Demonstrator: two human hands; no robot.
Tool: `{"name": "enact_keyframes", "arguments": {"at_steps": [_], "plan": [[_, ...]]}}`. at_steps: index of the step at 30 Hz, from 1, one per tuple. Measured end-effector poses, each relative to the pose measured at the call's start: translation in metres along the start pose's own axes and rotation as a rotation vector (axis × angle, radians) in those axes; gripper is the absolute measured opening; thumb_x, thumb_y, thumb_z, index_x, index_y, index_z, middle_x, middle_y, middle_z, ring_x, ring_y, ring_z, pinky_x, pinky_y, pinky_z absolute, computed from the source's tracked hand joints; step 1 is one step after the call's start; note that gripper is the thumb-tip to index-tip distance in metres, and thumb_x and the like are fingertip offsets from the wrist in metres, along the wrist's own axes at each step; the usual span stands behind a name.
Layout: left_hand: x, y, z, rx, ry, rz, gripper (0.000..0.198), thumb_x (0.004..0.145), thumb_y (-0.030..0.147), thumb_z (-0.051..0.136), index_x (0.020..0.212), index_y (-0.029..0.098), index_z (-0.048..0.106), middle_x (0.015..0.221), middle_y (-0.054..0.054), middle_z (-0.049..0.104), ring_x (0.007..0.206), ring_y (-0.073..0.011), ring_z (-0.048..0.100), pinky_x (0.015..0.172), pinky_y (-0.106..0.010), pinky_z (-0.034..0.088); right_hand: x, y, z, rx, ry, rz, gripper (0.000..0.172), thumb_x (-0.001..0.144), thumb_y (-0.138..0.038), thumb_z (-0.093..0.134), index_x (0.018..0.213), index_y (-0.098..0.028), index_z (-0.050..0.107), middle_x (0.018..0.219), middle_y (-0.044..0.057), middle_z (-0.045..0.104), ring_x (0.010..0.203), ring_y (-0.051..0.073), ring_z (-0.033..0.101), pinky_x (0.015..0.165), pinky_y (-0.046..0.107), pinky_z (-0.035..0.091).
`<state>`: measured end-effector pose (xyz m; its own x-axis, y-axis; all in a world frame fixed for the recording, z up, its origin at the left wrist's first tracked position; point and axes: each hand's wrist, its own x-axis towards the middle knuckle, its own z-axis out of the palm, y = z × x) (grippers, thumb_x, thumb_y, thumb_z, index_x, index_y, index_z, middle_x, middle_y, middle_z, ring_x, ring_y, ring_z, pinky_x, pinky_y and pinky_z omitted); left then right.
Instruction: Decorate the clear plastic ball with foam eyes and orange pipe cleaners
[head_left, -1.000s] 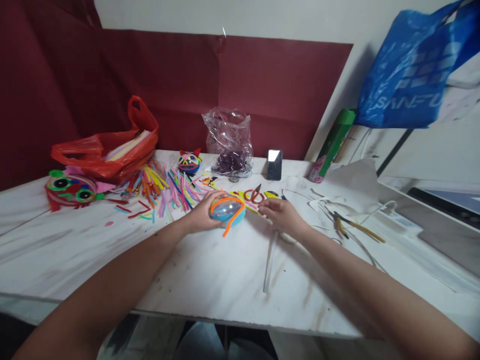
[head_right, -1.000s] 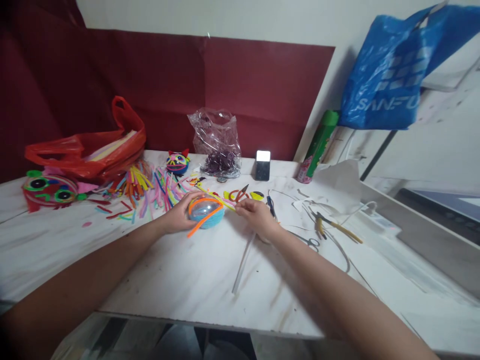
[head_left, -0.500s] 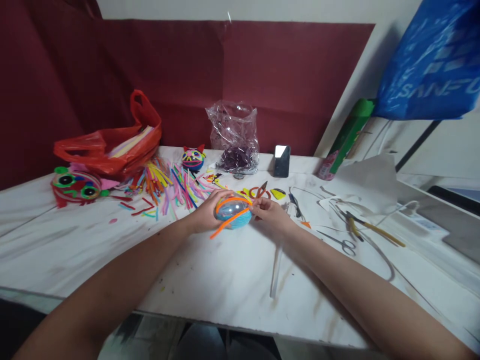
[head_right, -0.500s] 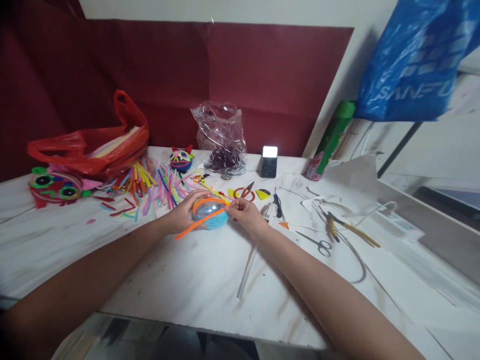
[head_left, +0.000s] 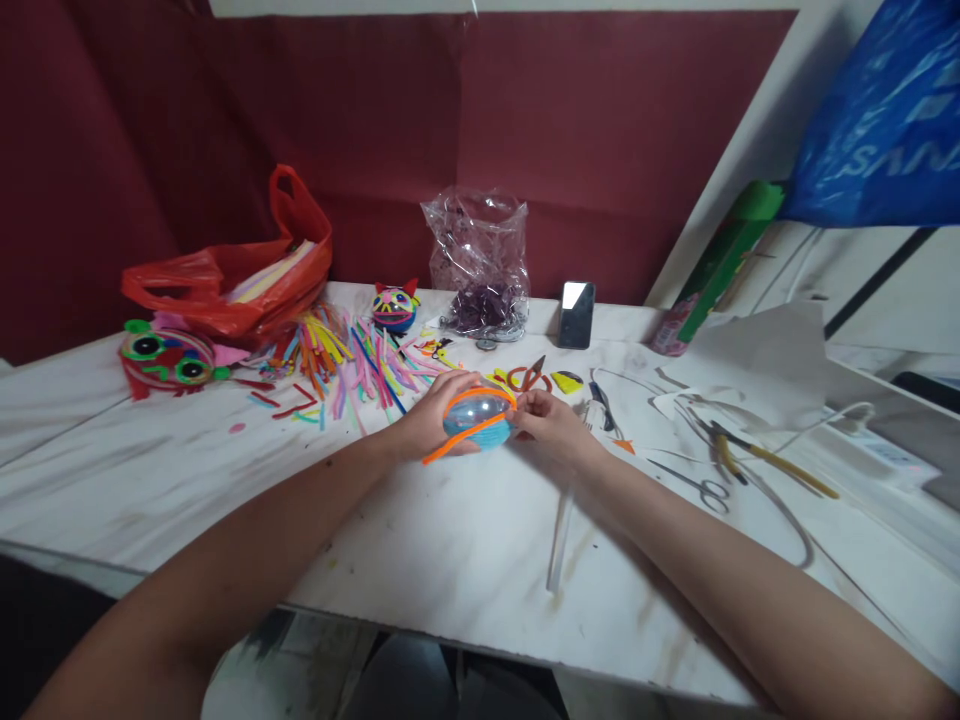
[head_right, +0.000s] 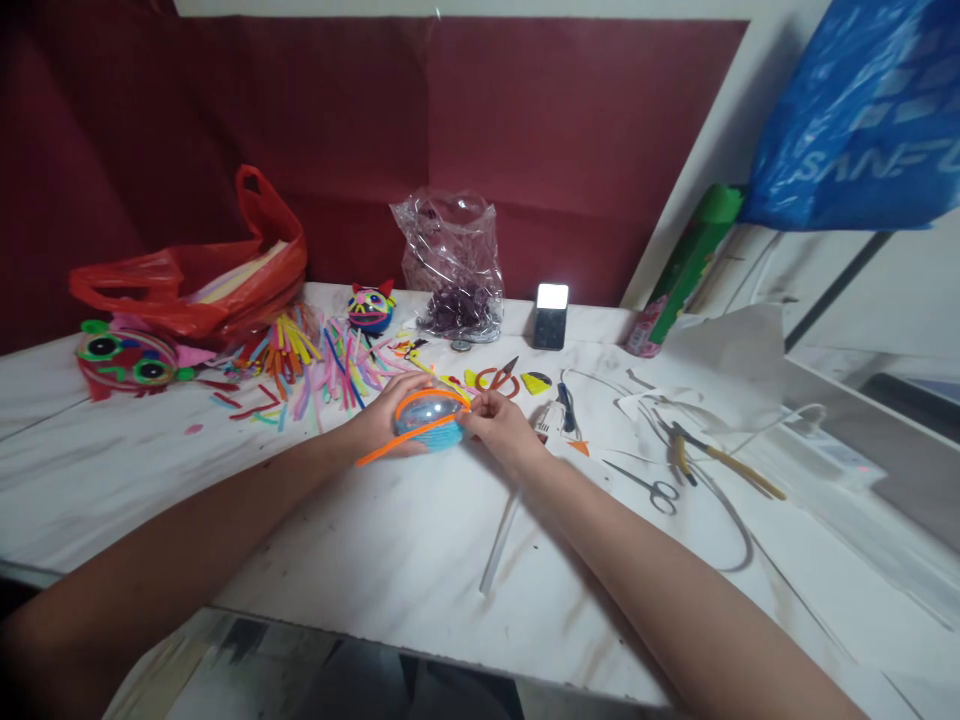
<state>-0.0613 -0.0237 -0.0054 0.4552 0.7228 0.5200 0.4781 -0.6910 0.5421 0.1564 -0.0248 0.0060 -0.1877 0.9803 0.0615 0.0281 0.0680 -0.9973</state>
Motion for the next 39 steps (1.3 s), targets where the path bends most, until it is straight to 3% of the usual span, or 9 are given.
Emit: {"name": "enact_keyframes", "arguments": {"at_steps": [5,8,11,17,23,29,32,34,39], "plan": [[-0.002,-0.006,0.009,-0.038,0.018,-0.047,0.116,0.049,0.065,0.079,0.144,0.022,0.03,0.149,-0.018,0.023,0.14,-0.0401,0.028,0.114,-0.054,0.028,0.0,0.001,0.001,0.023,-0.006,0.015,0.034,0.055,-0.036,0.076,0.068,-0.02,0.049,0.062,-0.006,0.053,0.059,0.01,0.051,0.057,0.026,0.046],[-0.003,-0.002,0.012,-0.062,0.059,-0.09,0.097,0.065,0.069,0.066,0.143,0.021,0.034,0.152,-0.018,0.021,0.141,-0.0391,0.027,0.115,-0.054,0.026,0.0,0.003,0.002,0.053,-0.006,0.009,0.033,0.055,-0.035,0.076,0.068,-0.02,0.05,0.062,-0.006,0.054,0.058,0.01,0.051,0.058,0.026,0.046],[-0.003,0.004,0.011,-0.114,0.062,-0.126,0.08,0.076,0.067,0.054,0.141,0.021,0.039,0.154,-0.016,0.018,0.136,-0.0358,0.037,0.113,-0.05,0.031,0.0,0.003,0.002,0.069,0.002,0.009,0.033,0.054,-0.034,0.077,0.068,-0.02,0.05,0.062,-0.006,0.054,0.059,0.009,0.052,0.06,0.026,0.047],[-0.004,0.006,0.012,-0.163,0.071,-0.161,0.078,0.079,0.07,0.046,0.14,0.022,0.041,0.157,-0.012,0.016,0.143,-0.0355,0.022,0.117,-0.05,0.023,0.001,0.004,0.002,0.046,0.007,0.006,0.032,0.054,-0.034,0.076,0.069,-0.021,0.051,0.062,-0.006,0.055,0.059,0.011,0.053,0.06,0.027,0.046],[-0.002,0.004,0.014,-0.162,0.068,-0.165,0.072,0.081,0.062,0.052,0.14,0.021,0.042,0.157,-0.012,0.014,0.138,-0.0342,0.034,0.115,-0.046,0.029,0.003,0.007,0.0,0.053,0.004,0.004,0.031,0.055,-0.033,0.076,0.069,-0.02,0.051,0.063,-0.006,0.056,0.059,0.01,0.054,0.059,0.026,0.047],[0.001,0.005,0.003,-0.06,-0.032,-0.14,0.075,0.083,0.063,0.047,0.143,0.02,0.038,0.155,-0.013,0.021,0.146,-0.0341,0.014,0.119,-0.046,0.017,0.001,0.004,-0.001,0.041,-0.003,0.026,0.033,0.059,-0.037,0.076,0.07,-0.021,0.05,0.066,-0.004,0.057,0.062,0.012,0.057,0.062,0.028,0.05],[0.001,0.005,0.002,-0.048,-0.031,-0.135,0.074,0.085,0.062,0.045,0.144,0.02,0.036,0.154,-0.013,0.023,0.146,-0.0322,0.016,0.119,-0.045,0.018,-0.002,0.005,0.002,-0.029,0.058,0.001,0.038,0.062,-0.042,0.074,0.086,-0.021,0.053,0.076,-0.002,0.059,0.069,0.015,0.059,0.062,0.03,0.05],[0.001,0.005,0.003,-0.037,-0.035,-0.138,0.074,0.085,0.062,0.045,0.145,0.019,0.035,0.154,-0.014,0.024,0.146,-0.0321,0.017,0.119,-0.044,0.018,-0.006,0.005,0.006,-0.118,0.099,-0.054,0.052,0.061,-0.043,0.075,0.103,-0.022,0.052,0.088,0.001,0.061,0.074,0.017,0.06,0.063,0.031,0.051],[0.001,0.006,0.002,-0.018,-0.039,-0.133,0.073,0.086,0.059,0.045,0.145,0.018,0.034,0.153,-0.014,0.027,0.145,-0.0311,0.019,0.12,-0.043,0.017,-0.014,0.005,0.012,-0.259,0.086,-0.108,0.076,0.057,-0.037,0.074,0.126,-0.021,0.045,0.108,0.007,0.06,0.083,0.019,0.062,0.075,0.035,0.053]]}}
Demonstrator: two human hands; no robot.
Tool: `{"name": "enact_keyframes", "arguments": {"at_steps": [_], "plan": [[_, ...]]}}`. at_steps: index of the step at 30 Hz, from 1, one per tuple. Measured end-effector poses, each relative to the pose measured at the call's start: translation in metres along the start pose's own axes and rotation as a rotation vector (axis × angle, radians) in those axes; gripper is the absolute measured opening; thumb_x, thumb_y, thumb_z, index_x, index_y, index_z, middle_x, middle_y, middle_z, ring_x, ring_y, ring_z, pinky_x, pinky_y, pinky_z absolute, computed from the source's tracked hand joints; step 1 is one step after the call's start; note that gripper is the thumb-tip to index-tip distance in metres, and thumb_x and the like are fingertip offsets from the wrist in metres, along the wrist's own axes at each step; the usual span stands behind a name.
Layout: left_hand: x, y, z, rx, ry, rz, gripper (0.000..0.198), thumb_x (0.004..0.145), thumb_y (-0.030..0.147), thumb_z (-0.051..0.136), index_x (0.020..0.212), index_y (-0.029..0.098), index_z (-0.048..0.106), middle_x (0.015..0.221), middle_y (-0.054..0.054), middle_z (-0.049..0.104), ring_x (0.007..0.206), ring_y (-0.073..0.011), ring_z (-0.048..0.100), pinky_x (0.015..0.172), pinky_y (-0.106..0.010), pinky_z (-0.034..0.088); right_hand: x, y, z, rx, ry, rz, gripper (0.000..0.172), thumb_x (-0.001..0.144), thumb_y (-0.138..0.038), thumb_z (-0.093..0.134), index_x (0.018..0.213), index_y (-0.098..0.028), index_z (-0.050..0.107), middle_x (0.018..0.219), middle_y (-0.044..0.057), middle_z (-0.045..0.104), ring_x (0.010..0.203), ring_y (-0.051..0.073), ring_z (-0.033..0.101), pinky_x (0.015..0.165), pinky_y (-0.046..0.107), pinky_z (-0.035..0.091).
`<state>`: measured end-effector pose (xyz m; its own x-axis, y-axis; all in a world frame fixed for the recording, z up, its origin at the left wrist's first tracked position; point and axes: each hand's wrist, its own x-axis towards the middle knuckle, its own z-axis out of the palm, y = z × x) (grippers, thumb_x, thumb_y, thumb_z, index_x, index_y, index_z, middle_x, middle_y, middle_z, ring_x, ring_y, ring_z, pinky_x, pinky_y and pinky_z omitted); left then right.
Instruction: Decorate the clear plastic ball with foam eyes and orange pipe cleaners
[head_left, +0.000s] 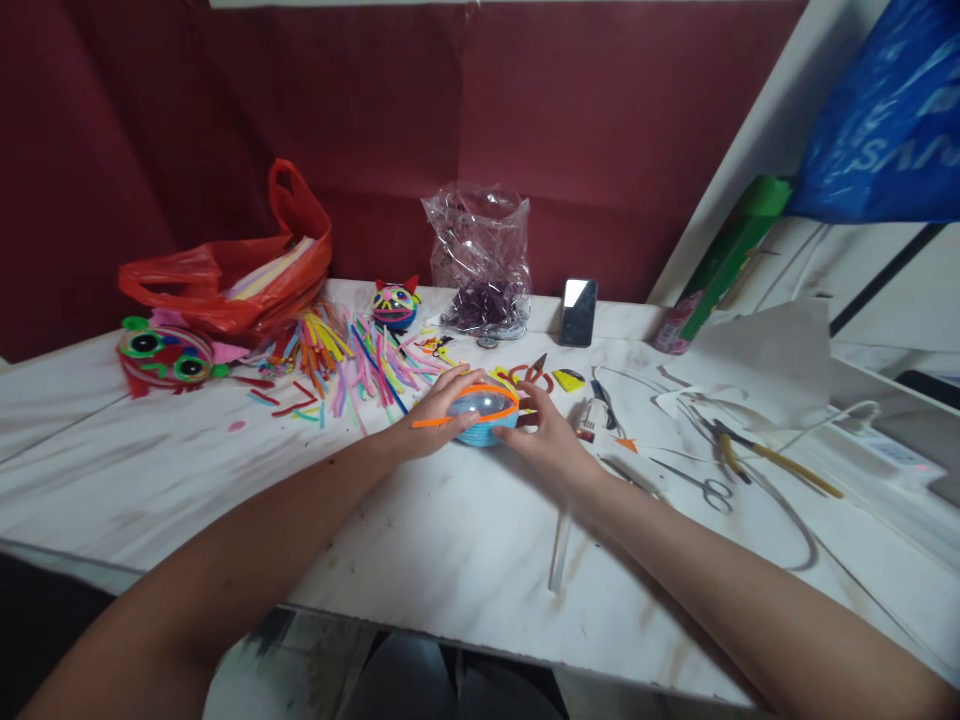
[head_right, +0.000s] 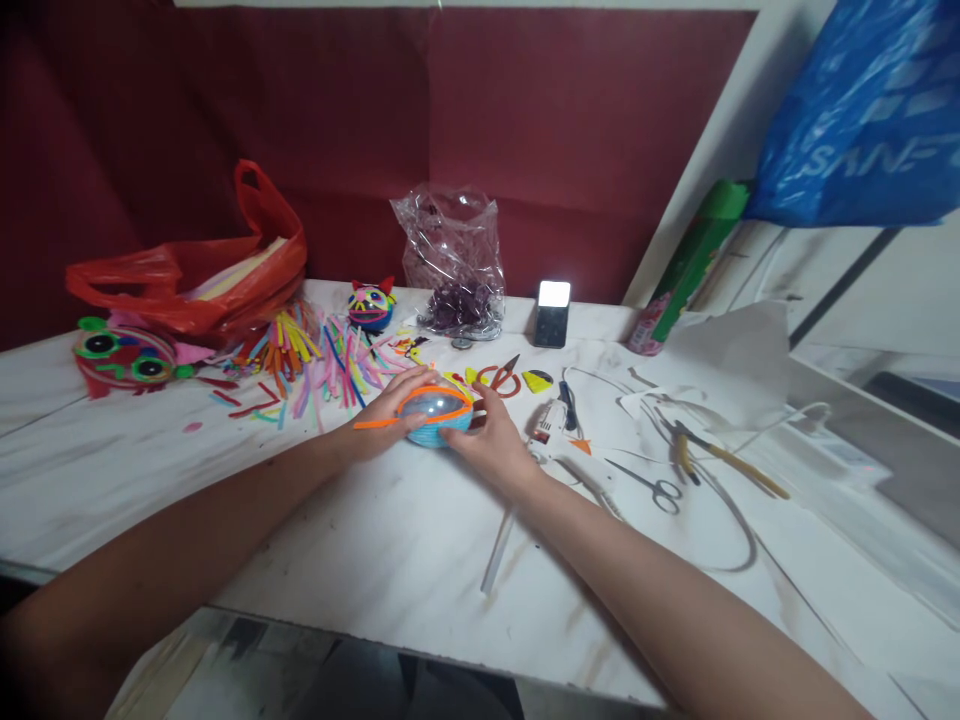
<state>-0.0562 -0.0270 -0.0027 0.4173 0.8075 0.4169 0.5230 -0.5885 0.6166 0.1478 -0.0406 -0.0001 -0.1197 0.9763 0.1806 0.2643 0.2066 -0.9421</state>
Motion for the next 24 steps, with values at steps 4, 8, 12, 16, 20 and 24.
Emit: {"name": "enact_keyframes", "arguments": {"at_steps": [4,8,12,16,20,24], "plan": [[0.0,-0.001,-0.001,0.007,-0.002,0.002,0.073,0.086,0.059,0.045,0.145,0.018,0.035,0.153,-0.014,0.026,0.145,-0.0309,0.021,0.119,-0.043,0.019,0.002,0.0,-0.004,0.085,-0.022,0.073,0.059,0.065,-0.037,0.066,0.12,-0.023,0.051,0.107,0.007,0.061,0.087,0.021,0.063,0.071,0.035,0.053],[0.0,-0.001,-0.001,0.012,-0.005,0.002,0.072,0.086,0.06,0.045,0.145,0.021,0.034,0.154,-0.012,0.024,0.145,-0.031,0.021,0.119,-0.045,0.02,0.004,0.002,-0.005,0.129,0.019,0.101,0.053,0.068,-0.042,0.064,0.117,-0.022,0.054,0.106,0.008,0.062,0.095,0.024,0.062,0.074,0.037,0.053],[0.0,0.002,0.001,0.033,-0.014,0.009,0.071,0.086,0.059,0.046,0.145,0.021,0.034,0.154,-0.012,0.025,0.145,-0.031,0.021,0.118,-0.044,0.021,-0.002,0.002,0.002,0.031,0.071,-0.107,0.072,0.065,-0.043,0.071,0.129,-0.023,0.046,0.131,0.012,0.052,0.114,0.028,0.054,0.09,0.044,0.049],[0.0,0.005,0.003,0.055,-0.023,0.04,0.071,0.087,0.058,0.045,0.145,0.02,0.034,0.154,-0.013,0.025,0.144,-0.0317,0.021,0.118,-0.044,0.021,-0.005,0.006,0.008,-0.015,0.066,-0.156,0.076,0.065,-0.041,0.072,0.132,-0.022,0.042,0.139,0.014,0.045,0.12,0.029,0.05,0.096,0.048,0.046],[-0.001,0.009,0.0,0.06,-0.068,0.05,0.071,0.085,0.054,0.051,0.146,0.021,0.033,0.155,-0.013,0.022,0.145,-0.0324,0.018,0.118,-0.046,0.02,-0.005,0.011,0.009,-0.029,0.071,-0.156,0.074,0.064,-0.038,0.071,0.131,-0.02,0.043,0.135,0.014,0.049,0.122,0.03,0.048,0.1,0.05,0.042],[-0.004,0.013,-0.006,0.064,-0.154,0.057,0.088,0.075,0.047,0.068,0.148,0.023,0.027,0.157,-0.013,0.016,0.147,-0.0345,0.012,0.118,-0.048,0.021,-0.006,0.012,0.009,-0.032,0.071,-0.127,0.072,0.066,-0.036,0.07,0.131,-0.02,0.043,0.131,0.013,0.052,0.12,0.029,0.05,0.1,0.048,0.043]]}}
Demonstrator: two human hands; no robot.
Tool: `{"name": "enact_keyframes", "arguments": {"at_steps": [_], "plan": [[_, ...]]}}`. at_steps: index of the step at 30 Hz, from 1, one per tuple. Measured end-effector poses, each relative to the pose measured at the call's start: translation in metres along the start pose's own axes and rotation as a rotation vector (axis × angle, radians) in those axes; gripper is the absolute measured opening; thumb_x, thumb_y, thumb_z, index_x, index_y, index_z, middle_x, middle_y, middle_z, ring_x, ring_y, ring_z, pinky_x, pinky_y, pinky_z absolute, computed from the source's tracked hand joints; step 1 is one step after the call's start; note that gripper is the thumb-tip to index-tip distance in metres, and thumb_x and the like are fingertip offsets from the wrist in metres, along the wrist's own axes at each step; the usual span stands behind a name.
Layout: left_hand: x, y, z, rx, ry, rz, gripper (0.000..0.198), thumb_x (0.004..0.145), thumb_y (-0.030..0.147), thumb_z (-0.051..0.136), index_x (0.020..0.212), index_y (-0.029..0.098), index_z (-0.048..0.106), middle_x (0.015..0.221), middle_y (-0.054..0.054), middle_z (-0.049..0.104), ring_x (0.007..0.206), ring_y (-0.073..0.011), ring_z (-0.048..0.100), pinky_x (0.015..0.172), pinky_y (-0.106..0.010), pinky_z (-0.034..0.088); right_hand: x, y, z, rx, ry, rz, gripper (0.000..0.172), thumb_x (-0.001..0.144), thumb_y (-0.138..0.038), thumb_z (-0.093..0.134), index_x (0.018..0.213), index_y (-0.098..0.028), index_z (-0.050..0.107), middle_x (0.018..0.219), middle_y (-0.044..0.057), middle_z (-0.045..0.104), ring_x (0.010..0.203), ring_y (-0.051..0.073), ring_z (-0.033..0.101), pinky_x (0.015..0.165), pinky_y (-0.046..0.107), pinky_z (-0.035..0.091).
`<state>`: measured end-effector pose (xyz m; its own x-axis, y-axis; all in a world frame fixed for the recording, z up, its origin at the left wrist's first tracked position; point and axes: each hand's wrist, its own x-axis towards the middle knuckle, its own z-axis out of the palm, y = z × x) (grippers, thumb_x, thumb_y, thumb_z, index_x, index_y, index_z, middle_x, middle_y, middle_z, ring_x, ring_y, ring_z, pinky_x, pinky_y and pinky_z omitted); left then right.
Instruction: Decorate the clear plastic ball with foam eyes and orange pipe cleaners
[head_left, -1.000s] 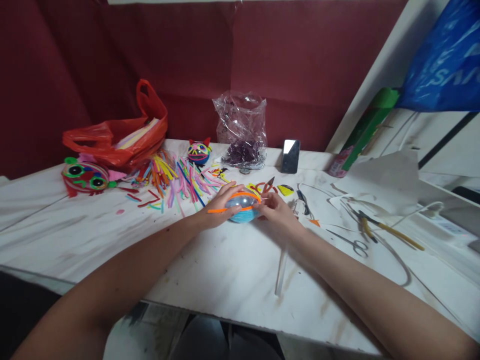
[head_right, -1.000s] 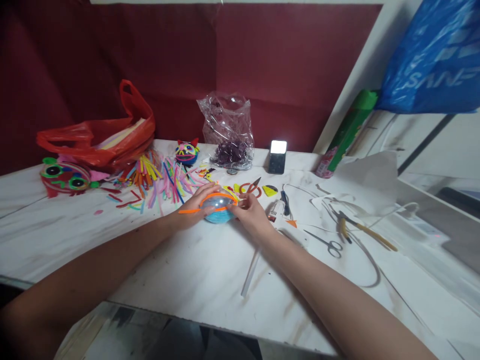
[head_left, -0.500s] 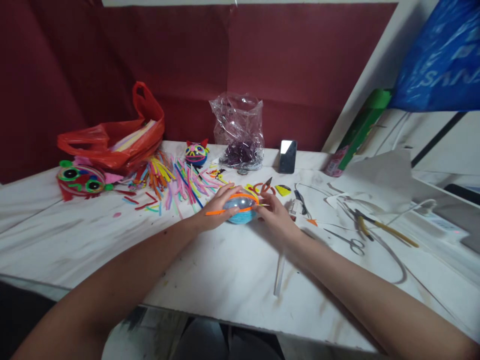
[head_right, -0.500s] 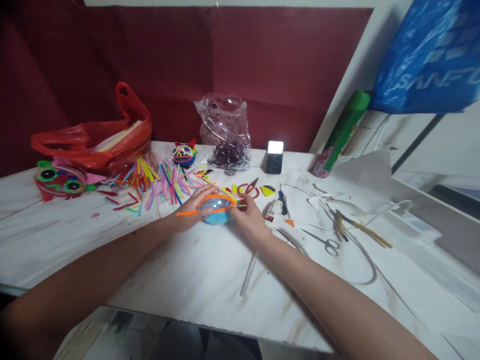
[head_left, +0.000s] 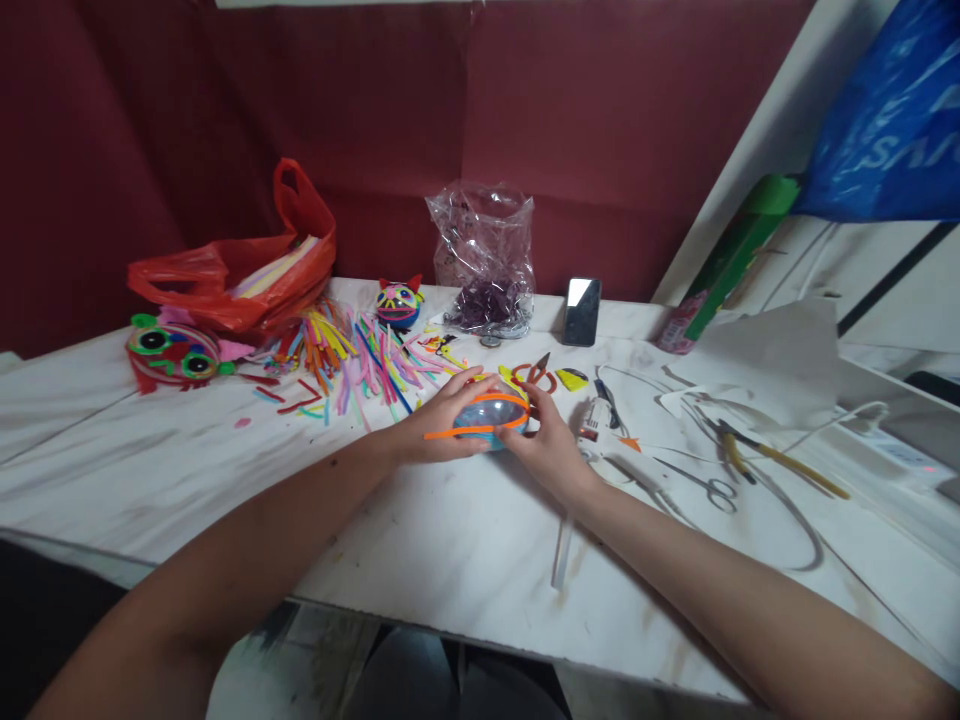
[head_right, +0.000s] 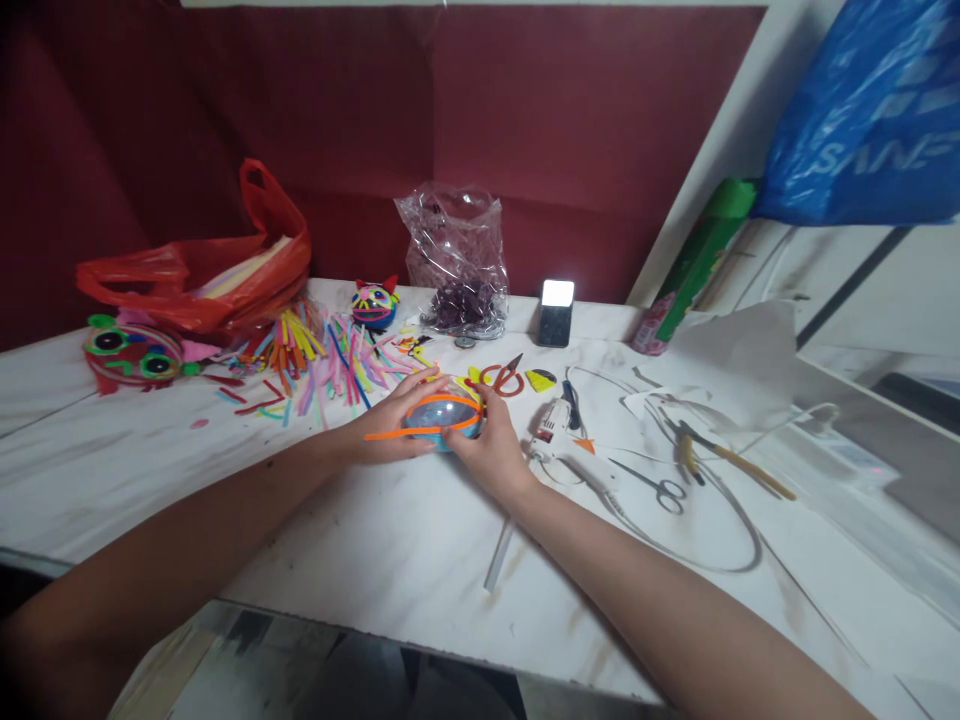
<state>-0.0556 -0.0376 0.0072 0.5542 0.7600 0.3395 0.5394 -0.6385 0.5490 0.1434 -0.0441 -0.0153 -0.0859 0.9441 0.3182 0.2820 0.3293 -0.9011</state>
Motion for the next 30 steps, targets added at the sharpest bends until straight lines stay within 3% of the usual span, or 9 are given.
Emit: {"name": "enact_keyframes", "arguments": {"at_steps": [5,11,18,23,30], "plan": [[-0.002,-0.002,-0.004,-0.019,-0.003,0.032,0.08,0.079,0.043,0.064,0.148,0.026,0.028,0.159,-0.01,0.017,0.147,-0.0336,0.01,0.118,-0.05,0.02,-0.001,0.0,0.0,0.0,0.012,-0.023,0.07,0.066,-0.034,0.07,0.13,-0.02,0.044,0.129,0.013,0.054,0.116,0.028,0.053,0.097,0.047,0.046],[0.0,-0.004,-0.011,-0.099,-0.014,0.064,0.066,0.085,0.049,0.055,0.144,0.027,0.037,0.156,-0.008,0.029,0.147,-0.0282,0.015,0.12,-0.046,0.016,-0.001,-0.001,-0.001,0.004,-0.006,-0.01,0.073,0.064,-0.035,0.07,0.131,-0.018,0.044,0.129,0.014,0.054,0.117,0.028,0.053,0.097,0.047,0.046],[0.0,-0.006,-0.016,-0.215,0.021,0.056,0.055,0.086,0.044,0.056,0.137,0.028,0.047,0.151,-0.006,0.04,0.144,-0.0255,0.027,0.117,-0.043,0.026,0.0,0.002,-0.002,-0.01,0.0,-0.032,0.071,0.065,-0.035,0.07,0.13,-0.019,0.046,0.13,0.013,0.054,0.119,0.029,0.052,0.098,0.047,0.045],[0.0,-0.01,-0.012,-0.288,0.054,0.046,0.059,0.083,0.043,0.061,0.138,0.027,0.047,0.15,-0.008,0.041,0.143,-0.027,0.03,0.117,-0.044,0.026,0.001,0.004,-0.002,-0.005,-0.016,-0.054,0.07,0.067,-0.035,0.07,0.131,-0.02,0.045,0.132,0.012,0.054,0.12,0.028,0.052,0.101,0.047,0.043],[0.004,-0.021,0.004,-0.609,0.121,-0.091,0.08,0.073,0.046,0.072,0.141,0.02,0.04,0.146,-0.014,0.045,0.132,-0.0311,0.045,0.108,-0.042,0.038,0.001,-0.003,-0.003,-0.002,0.011,0.004,0.067,0.066,-0.034,0.07,0.129,-0.021,0.048,0.128,0.01,0.057,0.115,0.027,0.055,0.097,0.044,0.046]]}}
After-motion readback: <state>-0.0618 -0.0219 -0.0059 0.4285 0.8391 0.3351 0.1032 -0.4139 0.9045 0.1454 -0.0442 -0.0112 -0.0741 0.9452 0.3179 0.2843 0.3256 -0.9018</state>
